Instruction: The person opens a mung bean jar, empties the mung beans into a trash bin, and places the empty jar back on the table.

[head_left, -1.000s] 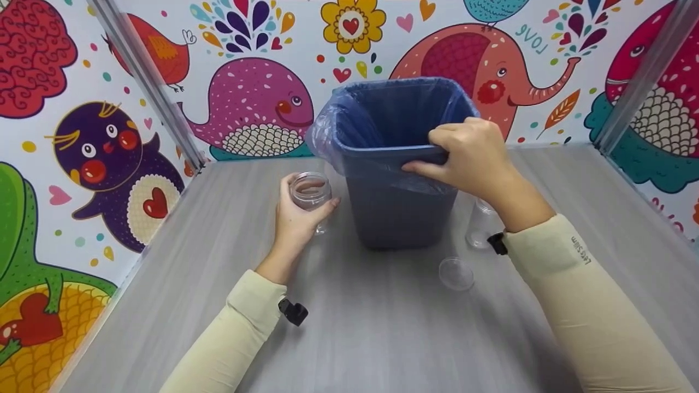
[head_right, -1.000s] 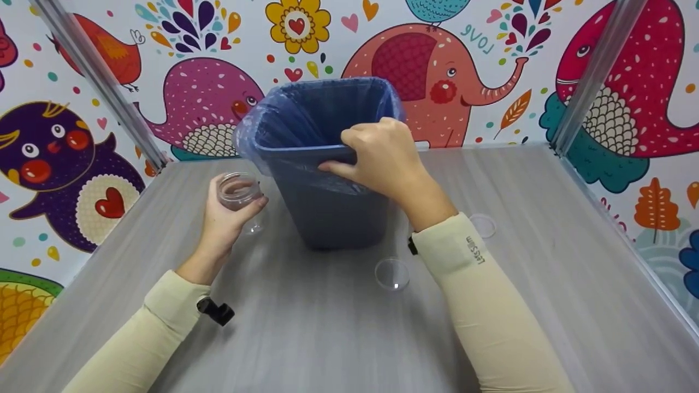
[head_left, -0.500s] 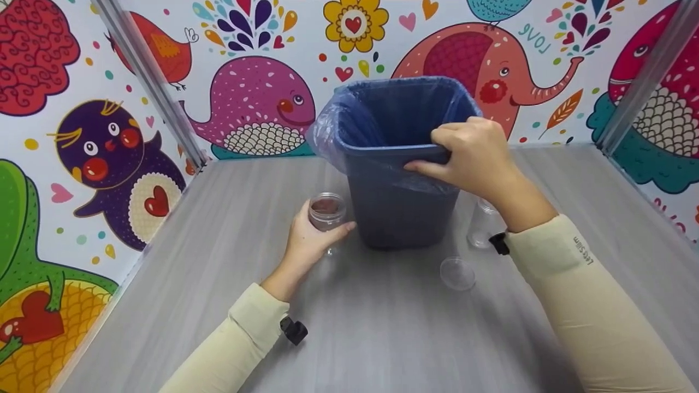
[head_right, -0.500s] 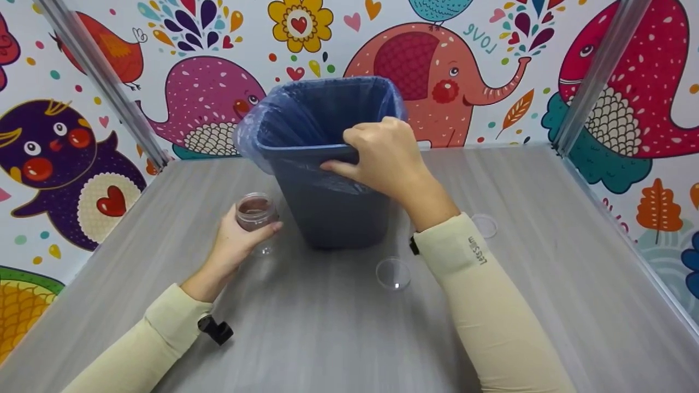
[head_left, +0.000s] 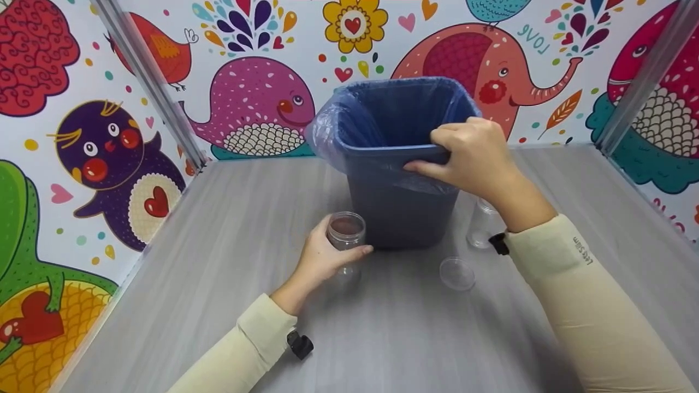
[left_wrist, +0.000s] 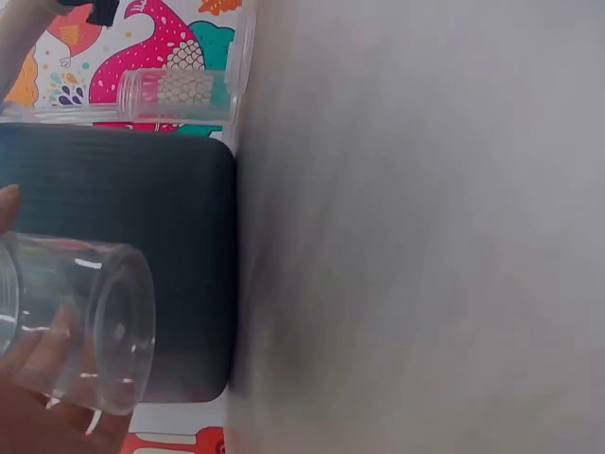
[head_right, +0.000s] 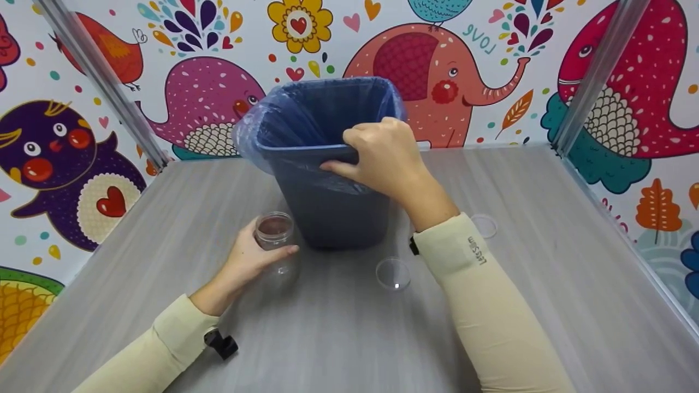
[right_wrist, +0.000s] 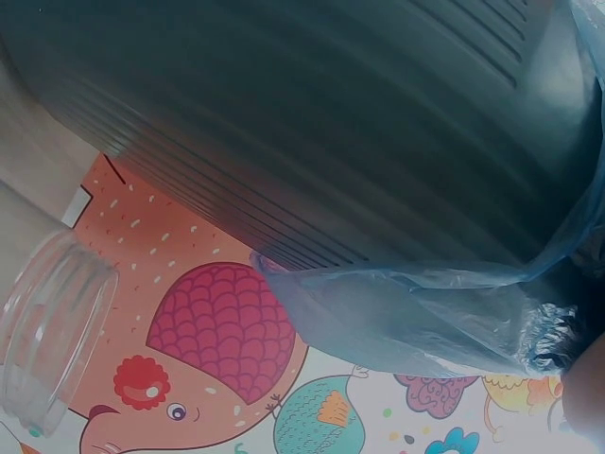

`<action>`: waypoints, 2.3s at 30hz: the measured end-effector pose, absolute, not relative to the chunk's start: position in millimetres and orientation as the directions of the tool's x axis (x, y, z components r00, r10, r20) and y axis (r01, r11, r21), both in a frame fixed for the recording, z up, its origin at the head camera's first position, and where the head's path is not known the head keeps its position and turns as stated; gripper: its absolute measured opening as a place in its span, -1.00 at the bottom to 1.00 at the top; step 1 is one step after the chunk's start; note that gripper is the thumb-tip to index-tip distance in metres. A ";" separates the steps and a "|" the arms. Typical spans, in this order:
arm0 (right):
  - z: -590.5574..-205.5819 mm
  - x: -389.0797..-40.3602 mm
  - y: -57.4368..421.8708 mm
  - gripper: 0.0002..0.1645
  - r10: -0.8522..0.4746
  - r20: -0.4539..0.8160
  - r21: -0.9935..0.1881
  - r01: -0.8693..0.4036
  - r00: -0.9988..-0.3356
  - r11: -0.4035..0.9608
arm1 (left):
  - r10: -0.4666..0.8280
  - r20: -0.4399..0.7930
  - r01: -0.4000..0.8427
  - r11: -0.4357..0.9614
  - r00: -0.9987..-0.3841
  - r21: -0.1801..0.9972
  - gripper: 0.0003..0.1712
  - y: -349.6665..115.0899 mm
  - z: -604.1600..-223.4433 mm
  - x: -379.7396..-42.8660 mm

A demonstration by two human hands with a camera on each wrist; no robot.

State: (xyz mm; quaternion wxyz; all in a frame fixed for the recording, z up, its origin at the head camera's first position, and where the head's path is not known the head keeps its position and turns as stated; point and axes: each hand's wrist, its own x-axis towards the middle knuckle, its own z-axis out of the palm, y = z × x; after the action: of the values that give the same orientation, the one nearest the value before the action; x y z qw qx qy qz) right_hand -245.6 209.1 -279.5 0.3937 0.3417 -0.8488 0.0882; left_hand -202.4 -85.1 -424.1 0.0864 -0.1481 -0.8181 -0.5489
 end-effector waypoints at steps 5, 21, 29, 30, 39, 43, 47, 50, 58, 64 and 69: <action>-279.2 -245.5 209.1 -0.22 -0.509 0.728 0.115 -0.650 -0.459 0.751 | 0.176 0.287 0.332 0.352 -0.942 0.875 -0.10 -79.2 -427.8 -199.5; -278.7 -245.8 209.4 -0.21 -0.517 0.735 0.134 -0.654 -0.439 0.745 | 0.313 0.246 0.352 0.349 -0.917 0.869 -0.10 -56.2 -428.6 -191.2; -277.7 -246.4 209.4 -0.20 -0.522 0.730 0.138 -0.653 -0.440 0.744 | 0.399 0.230 0.379 0.347 -0.887 0.858 -0.09 -41.8 -431.1 -190.6; -277.7 -246.4 209.4 -0.20 -0.522 0.730 0.137 -0.654 -0.441 0.744 | 0.412 0.222 0.377 0.347 -0.884 0.859 -0.07 -40.0 -431.6 -190.8; -278.5 -246.2 209.1 -0.21 -0.515 0.731 0.122 -0.656 -0.448 0.744 | 0.440 0.178 0.365 0.387 -0.880 0.846 0.00 -29.5 -436.8 -193.0; -278.8 -246.3 208.7 -0.21 -0.518 0.733 0.125 -0.661 -0.441 0.740 | 0.463 0.159 0.358 0.382 -0.872 0.852 -0.01 -28.3 -439.9 -194.2; -278.8 -246.6 208.5 -0.21 -0.519 0.740 0.135 -0.662 -0.427 0.737 | 0.480 0.139 0.333 0.347 -0.866 0.877 -0.03 -28.2 -441.5 -194.6; -278.8 -246.7 208.9 -0.21 -0.519 0.744 0.143 -0.659 -0.420 0.738 | 0.485 0.131 0.319 0.327 -0.864 0.890 -0.03 -27.7 -441.5 -194.6; -279.4 -247.0 209.5 -0.21 -0.518 0.740 0.136 -0.659 -0.428 0.739 | 0.488 0.143 0.322 0.304 -0.861 0.897 -0.04 -26.8 -442.2 -194.0; -280.0 -246.8 209.5 -0.22 -0.507 0.744 0.117 -0.661 -0.435 0.741 | 0.497 0.139 0.312 0.283 -0.856 0.907 0.02 -28.2 -443.8 -195.4; -279.9 -246.4 209.2 -0.22 -0.497 0.742 0.102 -0.658 -0.449 0.746 | 0.503 0.129 0.307 0.289 -0.855 0.907 0.04 -32.1 -441.1 -194.6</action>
State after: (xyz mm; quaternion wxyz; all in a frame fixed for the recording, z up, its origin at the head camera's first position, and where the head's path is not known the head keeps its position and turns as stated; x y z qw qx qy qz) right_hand -246.4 209.2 -279.9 0.3982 0.3418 -0.8453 0.1009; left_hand -194.6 -32.1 -441.1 -0.0906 -0.2538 -0.7978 -0.5394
